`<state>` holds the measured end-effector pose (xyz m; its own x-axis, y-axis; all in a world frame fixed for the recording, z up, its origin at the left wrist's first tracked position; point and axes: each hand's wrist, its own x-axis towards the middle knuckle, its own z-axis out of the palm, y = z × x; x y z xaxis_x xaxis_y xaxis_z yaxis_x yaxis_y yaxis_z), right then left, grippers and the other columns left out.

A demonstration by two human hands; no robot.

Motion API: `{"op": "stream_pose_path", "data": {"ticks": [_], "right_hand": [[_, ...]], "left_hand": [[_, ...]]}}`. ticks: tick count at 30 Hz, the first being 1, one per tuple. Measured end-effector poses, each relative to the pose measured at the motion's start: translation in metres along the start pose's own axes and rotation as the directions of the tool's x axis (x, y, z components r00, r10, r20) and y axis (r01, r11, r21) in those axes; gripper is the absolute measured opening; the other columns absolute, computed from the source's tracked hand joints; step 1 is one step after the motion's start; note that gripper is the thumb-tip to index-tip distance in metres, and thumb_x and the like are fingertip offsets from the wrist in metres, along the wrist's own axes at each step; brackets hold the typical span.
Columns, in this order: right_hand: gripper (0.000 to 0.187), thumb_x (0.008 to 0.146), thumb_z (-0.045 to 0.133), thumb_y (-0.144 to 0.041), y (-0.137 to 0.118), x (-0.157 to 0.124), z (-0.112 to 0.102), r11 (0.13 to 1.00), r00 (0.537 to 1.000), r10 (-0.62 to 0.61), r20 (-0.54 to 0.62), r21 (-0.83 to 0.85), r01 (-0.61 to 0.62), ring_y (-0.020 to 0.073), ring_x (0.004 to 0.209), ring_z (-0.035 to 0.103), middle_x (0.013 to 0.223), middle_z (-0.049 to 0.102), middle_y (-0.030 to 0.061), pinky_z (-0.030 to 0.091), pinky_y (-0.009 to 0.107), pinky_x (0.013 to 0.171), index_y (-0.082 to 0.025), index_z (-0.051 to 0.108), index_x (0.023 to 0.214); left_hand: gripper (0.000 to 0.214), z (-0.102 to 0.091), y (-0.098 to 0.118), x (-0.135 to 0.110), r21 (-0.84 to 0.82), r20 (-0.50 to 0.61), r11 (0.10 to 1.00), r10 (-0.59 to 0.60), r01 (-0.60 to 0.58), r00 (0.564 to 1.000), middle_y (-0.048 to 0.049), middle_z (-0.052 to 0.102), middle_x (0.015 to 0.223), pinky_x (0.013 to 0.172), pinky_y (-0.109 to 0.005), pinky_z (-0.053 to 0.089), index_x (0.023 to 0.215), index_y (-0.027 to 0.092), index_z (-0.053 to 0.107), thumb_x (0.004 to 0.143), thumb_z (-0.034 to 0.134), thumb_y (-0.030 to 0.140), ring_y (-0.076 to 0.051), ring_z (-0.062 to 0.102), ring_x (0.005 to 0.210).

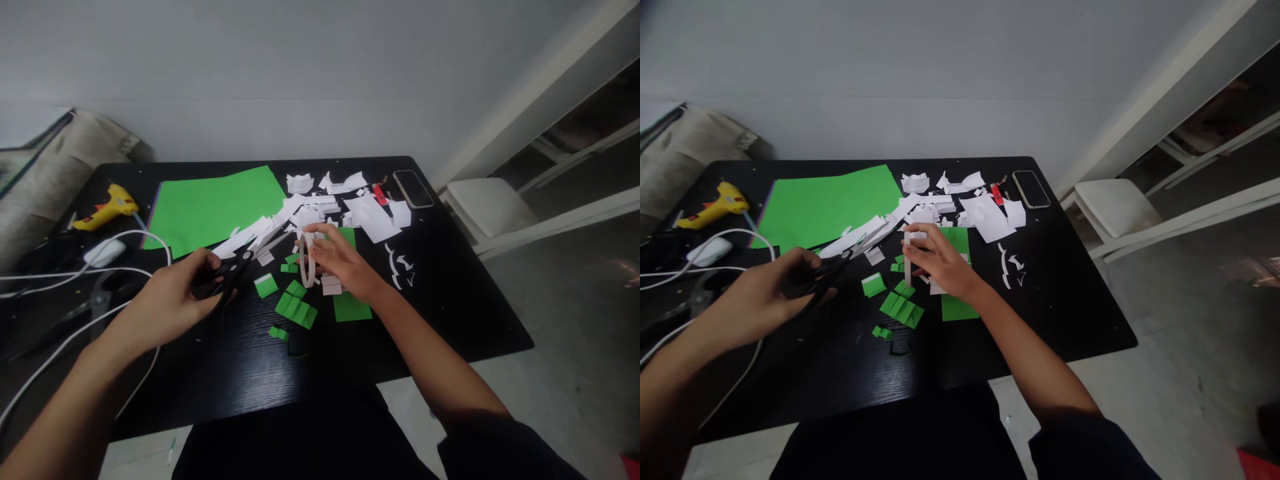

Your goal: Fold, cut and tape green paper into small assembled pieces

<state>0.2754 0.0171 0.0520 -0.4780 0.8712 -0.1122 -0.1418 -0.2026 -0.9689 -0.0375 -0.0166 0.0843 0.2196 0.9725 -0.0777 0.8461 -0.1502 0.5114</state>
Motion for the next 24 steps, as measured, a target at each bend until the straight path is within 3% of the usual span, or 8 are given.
{"op": "stream_pose_path", "data": {"ticks": [4, 9, 12, 19, 24], "right_hand": [[0.048, 0.091, 0.081, -0.051, -0.004, 0.0, 0.002, 0.968, 0.996, 0.079, 0.051, 0.235, -0.089, 0.0267, 0.108, 0.07, 0.13, 0.065, 0.0079, 0.067, 0.039, 0.078, -0.034, 0.059, 0.13], [0.063, 0.079, 0.092, -0.044, -0.005, 0.0, 0.001, 0.943, 0.995, 0.08, 0.059, 0.318, -0.095, 0.0272, 0.113, 0.068, 0.135, 0.063, 0.0078, 0.069, 0.043, 0.086, -0.034, 0.058, 0.131], [0.076, 0.072, 0.098, -0.036, -0.003, 0.0, -0.002, 0.962, 0.996, 0.074, 0.051, 0.258, -0.084, 0.0284, 0.119, 0.067, 0.142, 0.059, 0.0074, 0.068, 0.045, 0.092, -0.035, 0.056, 0.134], [0.07, 0.083, 0.091, -0.045, 0.004, -0.001, -0.002, 0.984, 0.994, -0.109, 0.021, -0.136, 0.111, 0.0343, 0.14, 0.058, 0.147, 0.06, 0.0085, 0.059, 0.054, 0.112, -0.039, 0.054, 0.142], [0.071, 0.09, 0.085, -0.047, 0.006, -0.005, 0.004, 0.957, 0.99, -0.128, 0.052, -0.254, 0.138, 0.0364, 0.144, 0.056, 0.158, 0.051, 0.0101, 0.066, 0.053, 0.101, -0.041, 0.048, 0.15]], "left_hand": [[0.042, 0.0, 0.002, 0.0, -0.017, 0.005, 1.0, -0.006, 0.006, 1.0, -0.0021, 0.071, 0.08, 0.064, -0.034, 0.046, 0.093, 0.024, 0.058, 0.081, 0.063, 0.064, -0.021, 0.064, 0.067], [0.046, -0.002, 0.001, 0.0, -0.009, -0.015, 1.0, -0.026, 0.026, 1.0, -0.001, 0.072, 0.081, 0.065, -0.034, 0.047, 0.094, 0.024, 0.059, 0.08, 0.064, 0.068, -0.021, 0.065, 0.068], [0.046, -0.003, 0.002, 0.0, -0.011, -0.015, 0.999, -0.034, 0.034, 0.999, -0.0008, 0.072, 0.079, 0.064, -0.033, 0.046, 0.094, 0.024, 0.059, 0.08, 0.063, 0.068, -0.02, 0.063, 0.066], [0.043, -0.003, 0.003, -0.001, -0.018, 0.003, 1.0, 0.015, -0.015, 1.0, -0.0019, 0.069, 0.079, 0.065, -0.033, 0.046, 0.093, 0.023, 0.057, 0.082, 0.064, 0.064, -0.019, 0.06, 0.067], [0.045, -0.012, -0.003, -0.004, -0.001, 0.04, 0.999, 0.04, -0.04, 0.998, -0.0025, 0.07, 0.084, 0.066, -0.033, 0.045, 0.098, 0.023, 0.057, 0.082, 0.067, 0.063, -0.02, 0.061, 0.07]]}}
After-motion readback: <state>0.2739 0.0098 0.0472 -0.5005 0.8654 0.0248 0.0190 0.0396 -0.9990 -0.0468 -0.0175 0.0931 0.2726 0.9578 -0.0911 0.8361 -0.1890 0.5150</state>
